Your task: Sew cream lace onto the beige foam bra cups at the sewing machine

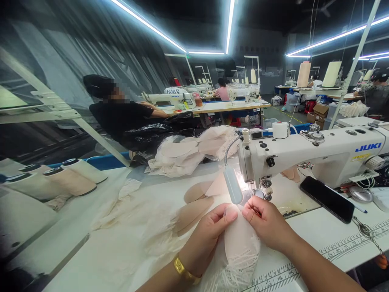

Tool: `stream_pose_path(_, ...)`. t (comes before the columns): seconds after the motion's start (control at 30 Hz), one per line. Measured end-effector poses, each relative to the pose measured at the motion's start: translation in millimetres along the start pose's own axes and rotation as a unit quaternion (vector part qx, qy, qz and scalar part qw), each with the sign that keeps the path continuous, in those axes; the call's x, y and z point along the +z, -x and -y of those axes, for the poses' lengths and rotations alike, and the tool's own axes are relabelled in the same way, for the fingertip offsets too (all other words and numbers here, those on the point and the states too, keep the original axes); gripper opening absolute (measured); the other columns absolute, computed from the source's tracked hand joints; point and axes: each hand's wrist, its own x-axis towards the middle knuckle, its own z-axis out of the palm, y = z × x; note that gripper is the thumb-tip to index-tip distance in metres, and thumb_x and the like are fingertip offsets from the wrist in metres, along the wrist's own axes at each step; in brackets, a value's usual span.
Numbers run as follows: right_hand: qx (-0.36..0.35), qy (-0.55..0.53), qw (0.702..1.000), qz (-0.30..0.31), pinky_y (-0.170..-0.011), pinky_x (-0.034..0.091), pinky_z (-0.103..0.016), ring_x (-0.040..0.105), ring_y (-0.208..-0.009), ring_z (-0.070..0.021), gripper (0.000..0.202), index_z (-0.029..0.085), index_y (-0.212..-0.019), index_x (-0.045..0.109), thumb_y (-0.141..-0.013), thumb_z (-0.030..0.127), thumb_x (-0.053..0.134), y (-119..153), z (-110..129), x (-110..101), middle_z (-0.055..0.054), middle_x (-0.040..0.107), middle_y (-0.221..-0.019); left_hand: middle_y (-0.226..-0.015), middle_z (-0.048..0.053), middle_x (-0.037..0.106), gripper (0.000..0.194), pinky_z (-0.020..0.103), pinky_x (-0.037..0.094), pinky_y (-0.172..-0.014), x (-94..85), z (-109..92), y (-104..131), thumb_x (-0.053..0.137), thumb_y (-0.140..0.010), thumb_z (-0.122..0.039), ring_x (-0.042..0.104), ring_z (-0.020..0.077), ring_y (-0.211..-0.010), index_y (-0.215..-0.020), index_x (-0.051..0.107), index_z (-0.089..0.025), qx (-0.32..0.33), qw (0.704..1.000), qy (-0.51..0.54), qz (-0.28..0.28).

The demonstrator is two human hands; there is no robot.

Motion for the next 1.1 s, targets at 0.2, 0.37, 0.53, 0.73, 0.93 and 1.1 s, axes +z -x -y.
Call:
stream_pose_path(0.2,-0.017,0.007,1.000,0.008,-0.062,0.030,-0.027,0.041,-0.069,-0.0146,0.032,0.022,-0.082,0.052,-0.100,0.048,0.056,1,2,2,0.005,0.045,-0.072,-0.071,0.000,0.061,0.053,0.023,0.045,-0.059,-0.3,2,-1,0.092,-0.059,-0.059,0.053,0.0137,-0.065,-0.078,0.067,-0.016,-0.002,1.000,0.000,-0.010)
stream_pose_path(0.37,-0.015,0.010,1.000,0.010,-0.062,0.030,-0.027,0.041,-0.069,-0.0146,0.032,0.022,-0.082,0.053,-0.100,0.047,0.055,1,1,2,0.005,0.045,-0.072,-0.069,-0.001,0.060,0.047,0.023,0.043,-0.058,-0.5,0,0,0.090,-0.061,-0.054,0.052,0.0133,-0.063,-0.077,0.066,-0.016,-0.006,1.000,-0.003,-0.005)
stream_pose_path(0.53,-0.019,0.010,1.000,0.006,-0.062,0.031,-0.027,0.041,-0.069,-0.0147,0.032,0.022,-0.082,0.053,-0.100,0.048,0.056,1,0,2,0.005,0.045,-0.072,-0.073,0.000,0.062,0.038,0.025,0.045,-0.060,-1.8,0,0,0.085,-0.066,-0.048,0.053,0.0151,-0.066,-0.081,0.068,-0.017,0.011,1.000,-0.029,-0.004)
stream_pose_path(0.73,-0.033,0.010,0.999,0.003,-0.062,0.031,-0.027,0.041,-0.068,-0.0147,0.033,0.022,-0.085,0.054,-0.100,0.051,0.056,3,2,3,0.005,0.044,-0.072,-0.078,0.003,0.063,0.026,0.028,0.046,-0.067,-7.6,2,-2,0.075,-0.079,-0.044,0.055,0.0188,-0.075,-0.084,0.071,-0.018,0.102,0.985,-0.140,-0.019)
stream_pose_path(0.93,-0.062,0.021,0.998,0.017,-0.064,0.032,-0.028,0.040,-0.069,-0.0145,0.042,0.022,-0.082,0.052,-0.103,0.058,0.049,6,3,4,0.004,0.044,-0.073,-0.086,0.001,0.067,0.013,0.028,0.049,-0.075,-14.4,-1,1,0.064,-0.087,-0.016,0.063,0.0184,-0.082,-0.087,0.074,-0.024,0.343,0.900,-0.266,-0.038)
stream_pose_path(1.1,-0.053,-0.017,0.998,0.006,-0.059,0.028,-0.026,0.033,-0.063,-0.0132,0.036,0.023,-0.090,0.050,-0.100,0.057,0.055,7,2,2,0.008,0.036,-0.068,-0.088,0.001,0.065,0.036,0.028,0.052,-0.072,-14.8,-5,7,0.051,-0.085,0.003,0.063,0.0162,-0.081,-0.095,0.071,-0.025,0.512,0.776,-0.367,-0.025)
